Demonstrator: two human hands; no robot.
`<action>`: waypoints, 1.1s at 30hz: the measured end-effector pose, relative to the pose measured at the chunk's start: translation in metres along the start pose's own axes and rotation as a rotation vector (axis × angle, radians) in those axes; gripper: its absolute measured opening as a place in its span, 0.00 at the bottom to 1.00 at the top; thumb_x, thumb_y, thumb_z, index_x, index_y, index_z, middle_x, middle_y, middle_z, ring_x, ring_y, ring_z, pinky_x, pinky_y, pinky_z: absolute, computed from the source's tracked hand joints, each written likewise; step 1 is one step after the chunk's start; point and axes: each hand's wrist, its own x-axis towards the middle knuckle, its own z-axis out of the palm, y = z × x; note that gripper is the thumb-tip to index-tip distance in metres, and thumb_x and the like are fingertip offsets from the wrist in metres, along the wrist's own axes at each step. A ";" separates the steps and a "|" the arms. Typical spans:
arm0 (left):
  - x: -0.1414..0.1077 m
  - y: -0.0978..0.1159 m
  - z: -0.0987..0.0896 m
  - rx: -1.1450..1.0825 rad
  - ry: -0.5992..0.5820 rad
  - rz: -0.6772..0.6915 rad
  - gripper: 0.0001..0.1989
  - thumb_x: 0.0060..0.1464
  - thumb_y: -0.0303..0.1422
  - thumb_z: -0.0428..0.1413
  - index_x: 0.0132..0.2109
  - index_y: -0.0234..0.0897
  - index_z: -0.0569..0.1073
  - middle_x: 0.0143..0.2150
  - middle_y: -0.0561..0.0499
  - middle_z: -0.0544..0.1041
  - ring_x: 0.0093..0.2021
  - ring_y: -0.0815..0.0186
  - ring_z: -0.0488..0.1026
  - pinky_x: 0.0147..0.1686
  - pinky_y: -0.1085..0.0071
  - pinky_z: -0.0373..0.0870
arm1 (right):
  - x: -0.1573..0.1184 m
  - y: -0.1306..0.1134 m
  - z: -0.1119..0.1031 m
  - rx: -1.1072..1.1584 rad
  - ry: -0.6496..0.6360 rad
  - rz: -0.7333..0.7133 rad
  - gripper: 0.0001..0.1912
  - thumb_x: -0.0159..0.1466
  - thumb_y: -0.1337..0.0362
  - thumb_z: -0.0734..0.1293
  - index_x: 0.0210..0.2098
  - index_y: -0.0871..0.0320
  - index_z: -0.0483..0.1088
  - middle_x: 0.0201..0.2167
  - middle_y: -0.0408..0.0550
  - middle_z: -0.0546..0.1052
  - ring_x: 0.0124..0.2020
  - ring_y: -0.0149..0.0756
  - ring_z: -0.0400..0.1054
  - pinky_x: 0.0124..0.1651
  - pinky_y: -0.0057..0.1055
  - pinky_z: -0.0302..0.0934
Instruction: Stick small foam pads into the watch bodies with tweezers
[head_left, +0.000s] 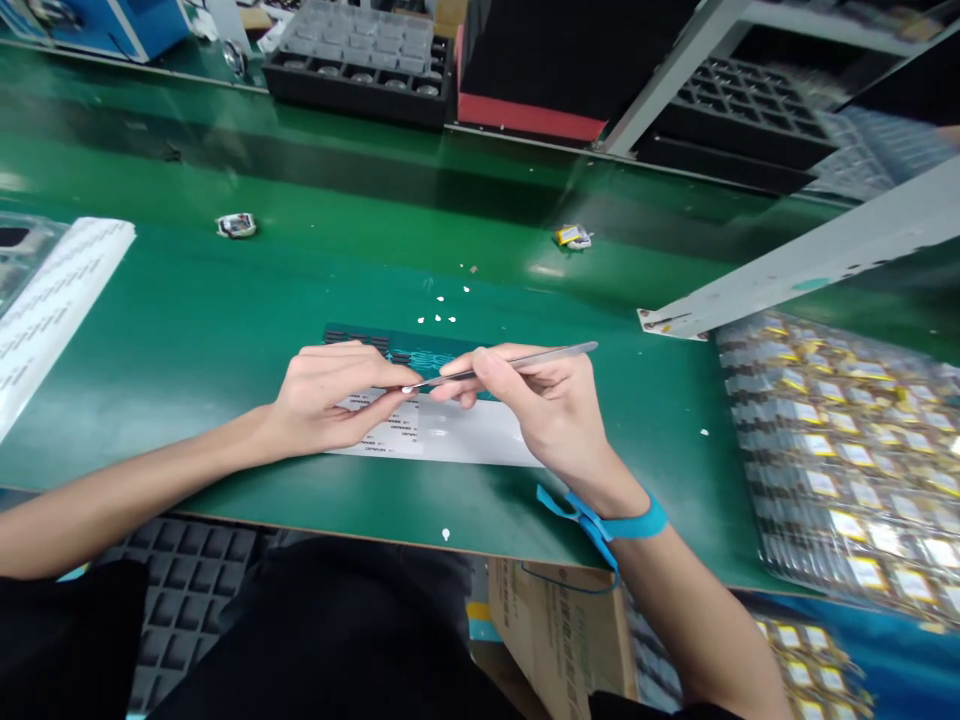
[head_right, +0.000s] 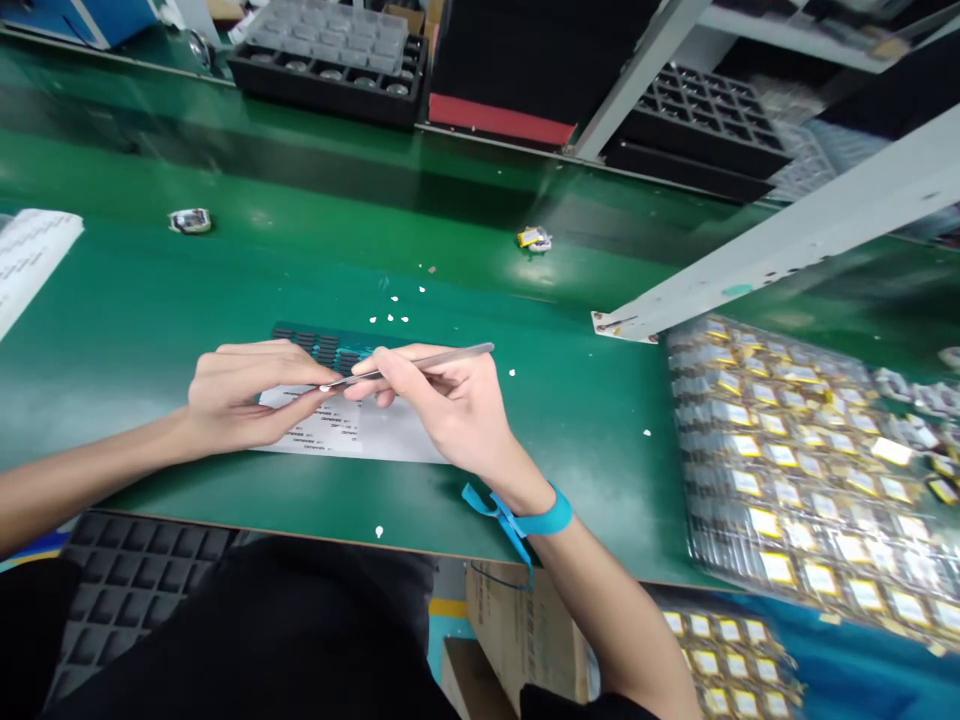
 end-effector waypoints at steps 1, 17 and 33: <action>0.000 -0.002 0.000 -0.005 0.011 0.021 0.07 0.66 0.31 0.58 0.40 0.45 0.81 0.32 0.54 0.86 0.31 0.65 0.83 0.33 0.70 0.78 | 0.000 -0.001 0.000 -0.006 0.004 0.005 0.15 0.69 0.49 0.73 0.36 0.51 0.85 0.32 0.45 0.86 0.28 0.34 0.77 0.37 0.34 0.77; 0.001 -0.001 0.000 -0.224 0.077 0.022 0.05 0.62 0.22 0.63 0.40 0.35 0.82 0.34 0.49 0.86 0.31 0.68 0.82 0.34 0.74 0.77 | -0.001 0.004 0.000 -0.117 -0.013 -0.179 0.11 0.72 0.61 0.69 0.39 0.52 0.85 0.34 0.46 0.87 0.30 0.35 0.79 0.36 0.33 0.75; 0.005 -0.001 -0.005 -1.075 -0.057 -0.676 0.13 0.58 0.39 0.70 0.33 0.34 0.82 0.27 0.49 0.82 0.25 0.71 0.76 0.29 0.77 0.74 | 0.003 0.018 0.000 -0.355 -0.074 -0.714 0.17 0.70 0.74 0.69 0.55 0.52 0.80 0.41 0.48 0.87 0.38 0.37 0.82 0.41 0.37 0.76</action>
